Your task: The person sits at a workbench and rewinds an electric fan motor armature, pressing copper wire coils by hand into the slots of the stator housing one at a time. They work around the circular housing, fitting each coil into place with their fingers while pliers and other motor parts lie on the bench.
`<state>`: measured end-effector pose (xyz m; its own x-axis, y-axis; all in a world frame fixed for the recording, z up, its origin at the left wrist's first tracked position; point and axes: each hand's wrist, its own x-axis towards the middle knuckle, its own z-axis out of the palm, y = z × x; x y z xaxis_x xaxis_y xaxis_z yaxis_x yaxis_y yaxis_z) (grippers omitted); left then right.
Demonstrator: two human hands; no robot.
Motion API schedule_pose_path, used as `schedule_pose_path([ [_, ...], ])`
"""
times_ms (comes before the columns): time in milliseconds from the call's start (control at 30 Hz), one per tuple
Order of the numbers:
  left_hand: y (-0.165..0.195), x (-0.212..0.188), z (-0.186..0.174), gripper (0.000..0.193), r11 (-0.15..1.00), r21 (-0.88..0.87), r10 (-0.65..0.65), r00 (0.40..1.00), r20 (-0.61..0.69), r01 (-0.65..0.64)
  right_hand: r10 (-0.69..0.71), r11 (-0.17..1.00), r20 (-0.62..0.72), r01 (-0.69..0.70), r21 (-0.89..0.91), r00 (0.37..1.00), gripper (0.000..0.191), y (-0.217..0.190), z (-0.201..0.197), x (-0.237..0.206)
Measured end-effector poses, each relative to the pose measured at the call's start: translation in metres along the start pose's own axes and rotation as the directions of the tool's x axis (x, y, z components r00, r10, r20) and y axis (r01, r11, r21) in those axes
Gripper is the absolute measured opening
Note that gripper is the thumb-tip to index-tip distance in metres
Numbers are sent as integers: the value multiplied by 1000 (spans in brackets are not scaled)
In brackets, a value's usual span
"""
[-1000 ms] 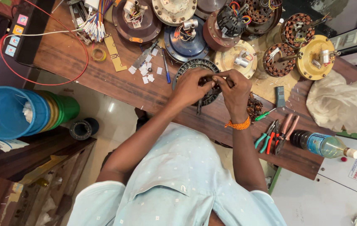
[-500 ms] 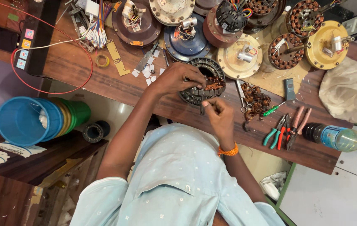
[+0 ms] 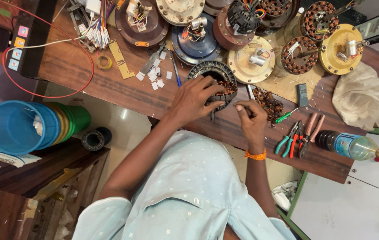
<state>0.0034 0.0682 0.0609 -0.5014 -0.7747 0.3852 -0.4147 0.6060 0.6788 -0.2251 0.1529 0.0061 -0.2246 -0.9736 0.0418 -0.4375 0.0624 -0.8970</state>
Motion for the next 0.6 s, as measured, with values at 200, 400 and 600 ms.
schedule_pose_path([
  [200, -3, -19, 28, 34, 986, 159, 68, 983, -172, -40, -283, 932, 70, 292, -215, 956, 4, -54, -7, 27],
  [400, 1, -21, 34, 37, 977, 213, 77, 971, -227, -28, -339, 918, 108, 354, -180, 935, 7, -68, 13, 55],
  [600, -10, -1, 33, 37, 798, -301, -547, 837, 2, 522, -324, 905, 96, 338, -257, 941, 10, -64, 18, 73],
])
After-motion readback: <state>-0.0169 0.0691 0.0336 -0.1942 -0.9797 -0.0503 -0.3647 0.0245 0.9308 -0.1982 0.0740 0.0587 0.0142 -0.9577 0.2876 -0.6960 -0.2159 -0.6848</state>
